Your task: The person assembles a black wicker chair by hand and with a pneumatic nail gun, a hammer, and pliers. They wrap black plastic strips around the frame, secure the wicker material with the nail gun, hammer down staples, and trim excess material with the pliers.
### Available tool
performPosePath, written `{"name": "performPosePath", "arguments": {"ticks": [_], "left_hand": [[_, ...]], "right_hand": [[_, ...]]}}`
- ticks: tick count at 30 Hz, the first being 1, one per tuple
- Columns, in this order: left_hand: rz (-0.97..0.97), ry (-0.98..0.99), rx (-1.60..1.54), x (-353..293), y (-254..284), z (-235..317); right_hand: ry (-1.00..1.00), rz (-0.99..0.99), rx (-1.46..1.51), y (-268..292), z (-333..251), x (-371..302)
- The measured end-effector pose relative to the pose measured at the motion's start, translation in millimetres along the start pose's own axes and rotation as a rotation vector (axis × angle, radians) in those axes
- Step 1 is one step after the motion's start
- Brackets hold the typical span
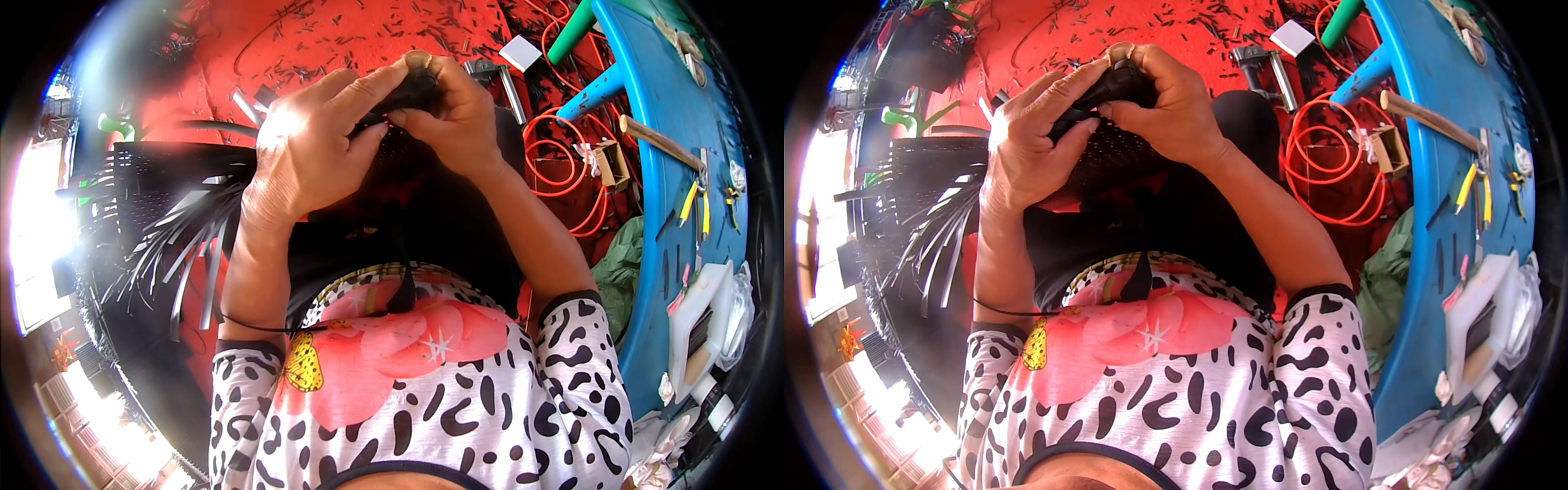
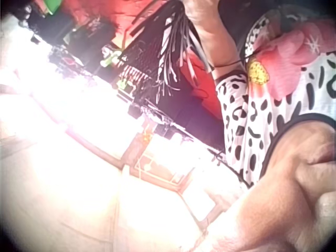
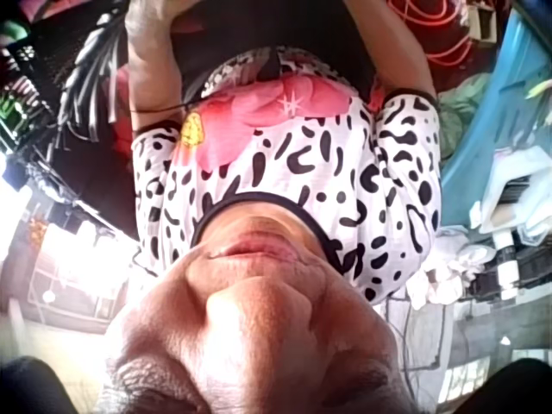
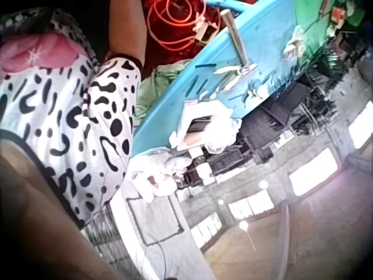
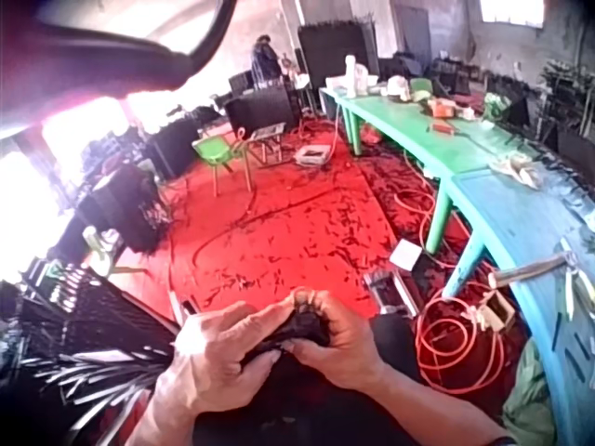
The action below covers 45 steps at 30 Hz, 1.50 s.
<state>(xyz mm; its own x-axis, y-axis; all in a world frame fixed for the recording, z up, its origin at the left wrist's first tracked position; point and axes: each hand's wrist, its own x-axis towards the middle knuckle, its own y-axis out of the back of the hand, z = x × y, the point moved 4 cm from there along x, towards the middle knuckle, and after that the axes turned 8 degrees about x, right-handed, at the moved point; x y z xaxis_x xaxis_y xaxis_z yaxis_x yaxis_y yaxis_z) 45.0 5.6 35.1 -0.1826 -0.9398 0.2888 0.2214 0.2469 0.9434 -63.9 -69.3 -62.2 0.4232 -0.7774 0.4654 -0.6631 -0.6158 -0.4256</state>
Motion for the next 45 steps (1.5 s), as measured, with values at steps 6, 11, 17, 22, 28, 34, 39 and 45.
{"name": "performPosePath", "arguments": {"ticks": [6, 11, 17, 22, 28, 34, 39, 45], "left_hand": [[-0.016, -0.032, -0.016, 4.5, 4.9, 3.7], [-0.047, -0.025, -0.061, 5.9, 9.4, 7.9], [-0.028, -0.046, -0.064, 5.4, 11.0, 8.1], [-0.074, -0.039, -0.086, 4.7, 11.5, 8.3], [-0.057, -0.065, -0.142, 4.1, 10.7, 7.9], [-0.055, -0.061, -0.135, 3.6, 11.8, 10.5], [-0.026, -0.077, -0.111, 3.3, 11.3, 9.1], [-0.058, -0.049, -0.096, 1.9, 11.1, 9.8]], "right_hand": [[-0.025, -0.022, -0.054, 0.4, -8.9, 3.5], [-0.044, -0.021, -0.123, -2.1, -16.6, 4.0], [-0.089, -0.062, -0.121, -1.0, -20.7, 8.3], [-0.215, -0.143, 0.01, 1.0, -14.8, 8.6], [-0.266, -0.204, 0.126, 1.1, -16.6, 10.9], [-0.304, -0.161, 0.122, -3.8, -22.6, 8.1], [-0.279, -0.104, -0.05, -5.7, -25.2, 9.1], [-0.349, -0.105, 0.238, 0.5, -23.0, 8.4]]}}
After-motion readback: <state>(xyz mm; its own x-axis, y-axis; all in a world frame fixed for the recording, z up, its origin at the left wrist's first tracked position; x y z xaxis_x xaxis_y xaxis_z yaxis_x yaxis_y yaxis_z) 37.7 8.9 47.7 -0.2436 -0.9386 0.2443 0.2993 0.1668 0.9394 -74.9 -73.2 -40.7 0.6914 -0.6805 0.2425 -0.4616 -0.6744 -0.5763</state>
